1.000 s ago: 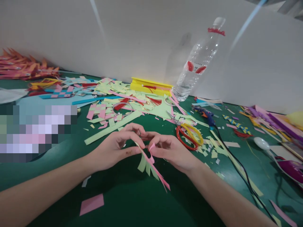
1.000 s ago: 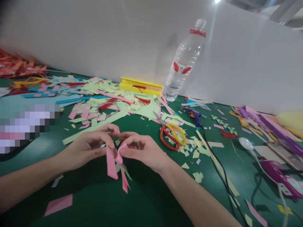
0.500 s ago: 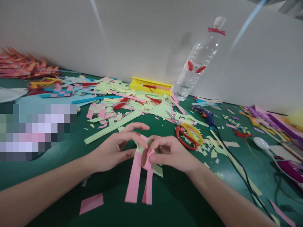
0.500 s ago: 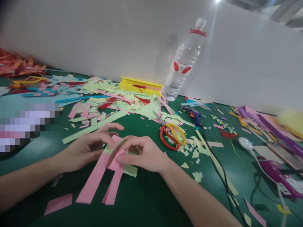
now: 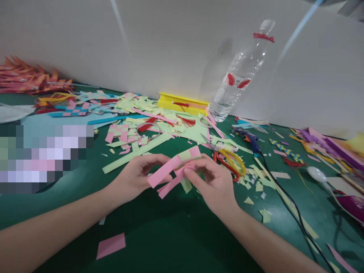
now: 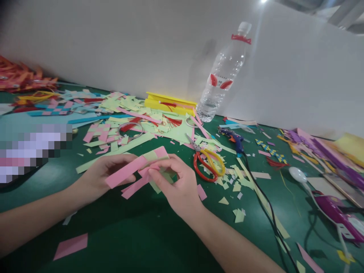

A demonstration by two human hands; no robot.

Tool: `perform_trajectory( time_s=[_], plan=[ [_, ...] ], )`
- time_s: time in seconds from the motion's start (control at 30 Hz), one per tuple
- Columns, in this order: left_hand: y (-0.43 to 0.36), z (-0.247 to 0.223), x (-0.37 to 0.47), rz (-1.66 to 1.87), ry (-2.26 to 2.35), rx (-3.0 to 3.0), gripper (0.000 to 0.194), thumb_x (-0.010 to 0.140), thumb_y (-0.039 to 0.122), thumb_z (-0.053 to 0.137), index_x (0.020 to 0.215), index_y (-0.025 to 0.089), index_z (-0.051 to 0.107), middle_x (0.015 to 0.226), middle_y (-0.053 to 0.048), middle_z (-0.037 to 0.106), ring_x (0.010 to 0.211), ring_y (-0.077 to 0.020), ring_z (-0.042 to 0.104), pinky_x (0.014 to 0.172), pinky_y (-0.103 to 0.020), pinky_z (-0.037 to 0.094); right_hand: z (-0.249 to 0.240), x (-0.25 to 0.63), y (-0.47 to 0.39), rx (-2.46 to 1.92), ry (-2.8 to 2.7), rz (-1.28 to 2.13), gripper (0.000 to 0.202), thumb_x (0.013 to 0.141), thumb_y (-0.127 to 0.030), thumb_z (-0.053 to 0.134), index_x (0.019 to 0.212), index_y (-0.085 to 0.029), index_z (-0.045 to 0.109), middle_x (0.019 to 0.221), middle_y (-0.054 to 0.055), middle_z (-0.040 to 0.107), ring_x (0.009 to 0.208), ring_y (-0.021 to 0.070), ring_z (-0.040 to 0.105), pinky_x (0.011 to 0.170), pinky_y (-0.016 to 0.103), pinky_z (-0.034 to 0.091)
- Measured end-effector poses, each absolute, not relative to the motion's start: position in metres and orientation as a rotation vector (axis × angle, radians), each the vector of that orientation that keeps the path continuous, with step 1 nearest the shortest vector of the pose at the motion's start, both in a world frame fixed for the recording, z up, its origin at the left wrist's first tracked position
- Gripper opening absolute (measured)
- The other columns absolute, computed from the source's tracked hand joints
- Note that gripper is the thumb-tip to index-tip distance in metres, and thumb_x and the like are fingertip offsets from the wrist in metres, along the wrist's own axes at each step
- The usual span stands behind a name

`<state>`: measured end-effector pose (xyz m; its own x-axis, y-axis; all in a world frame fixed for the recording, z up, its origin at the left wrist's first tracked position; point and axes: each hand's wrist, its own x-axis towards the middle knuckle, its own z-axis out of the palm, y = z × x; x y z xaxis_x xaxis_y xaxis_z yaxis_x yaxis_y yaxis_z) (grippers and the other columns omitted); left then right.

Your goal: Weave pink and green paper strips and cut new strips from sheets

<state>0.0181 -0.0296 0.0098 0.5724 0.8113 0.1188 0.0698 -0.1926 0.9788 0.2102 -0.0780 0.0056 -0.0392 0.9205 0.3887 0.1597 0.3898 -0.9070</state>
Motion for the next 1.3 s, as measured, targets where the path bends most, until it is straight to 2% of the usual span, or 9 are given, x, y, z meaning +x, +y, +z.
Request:
perform_trajectory(
  time_s=[0.13, 0.37, 0.6, 0.8, 1.07, 1.3],
  plan=[
    [-0.03, 0.0067, 0.0162, 0.79, 0.665, 1.655, 0.015, 0.074, 0.023, 0.072, 0.089, 0.02, 0.07, 0.077, 0.002, 0.066, 0.056, -0.0083, 0.055, 0.049, -0.017, 0.043, 0.0059, 0.2074, -0.0817, -1.023, -1.531, 0.802, 0.008, 0.083, -0.019, 0.064, 0.086, -0.026, 0.067, 0.088, 0.0, 0.069, 0.087, 0.0146, 0.061, 0.074, 0.029, 0.049],
    [-0.0289, 0.0054, 0.016, 0.82, 0.652, 1.68, 0.009, 0.076, 0.024, 0.07, 0.083, 0.018, 0.07, 0.077, 0.0, 0.066, 0.063, -0.0108, 0.057, 0.053, -0.017, 0.043, 0.0047, 0.2042, -0.0854, -1.036, -1.541, 0.785, 0.01, 0.082, -0.018, 0.065, 0.087, -0.027, 0.067, 0.09, -0.001, 0.067, 0.086, 0.0133, 0.062, 0.074, 0.027, 0.049],
    [-0.0319, 0.0098, 0.0168, 0.793, 0.767, 1.714, 0.017, 0.077, 0.035, 0.07, 0.081, 0.018, 0.069, 0.072, 0.0, 0.062, 0.062, -0.0115, 0.054, 0.051, -0.018, 0.041, 0.0051, 0.2038, -0.0865, -1.018, -1.549, 0.802, 0.012, 0.084, -0.016, 0.063, 0.089, -0.027, 0.065, 0.092, -0.001, 0.071, 0.089, 0.0138, 0.065, 0.074, 0.027, 0.052],
    [-0.0336, 0.0105, 0.0175, 0.746, 0.844, 1.686, 0.026, 0.076, 0.043, 0.068, 0.083, 0.018, 0.069, 0.06, 0.002, 0.055, 0.048, -0.0093, 0.045, 0.043, -0.019, 0.035, 0.0065, 0.2034, -0.0874, -1.065, -1.566, 0.774, 0.009, 0.084, -0.019, 0.062, 0.088, -0.027, 0.065, 0.092, 0.0, 0.073, 0.088, 0.0159, 0.066, 0.074, 0.029, 0.053],
    [-0.0327, 0.0117, 0.0181, 0.734, 0.905, 1.714, 0.027, 0.076, 0.043, 0.067, 0.08, 0.017, 0.071, 0.065, 0.0, 0.059, 0.055, -0.0119, 0.049, 0.046, -0.02, 0.035, 0.0079, 0.2032, -0.0883, -1.104, -1.58, 0.733, 0.009, 0.083, -0.019, 0.063, 0.088, -0.026, 0.065, 0.092, 0.001, 0.072, 0.088, 0.0157, 0.067, 0.076, 0.028, 0.053],
    [-0.0321, 0.0091, 0.0171, 0.706, 0.929, 1.66, 0.026, 0.077, 0.044, 0.067, 0.079, 0.019, 0.071, 0.069, -0.001, 0.06, 0.063, -0.0141, 0.053, 0.05, -0.021, 0.036, 0.006, 0.2037, -0.0882, -1.122, -1.624, 0.589, 0.008, 0.082, -0.019, 0.063, 0.086, -0.026, 0.064, 0.086, 0.0, 0.07, 0.081, 0.0153, 0.065, 0.069, 0.028, 0.052]
  ],
)
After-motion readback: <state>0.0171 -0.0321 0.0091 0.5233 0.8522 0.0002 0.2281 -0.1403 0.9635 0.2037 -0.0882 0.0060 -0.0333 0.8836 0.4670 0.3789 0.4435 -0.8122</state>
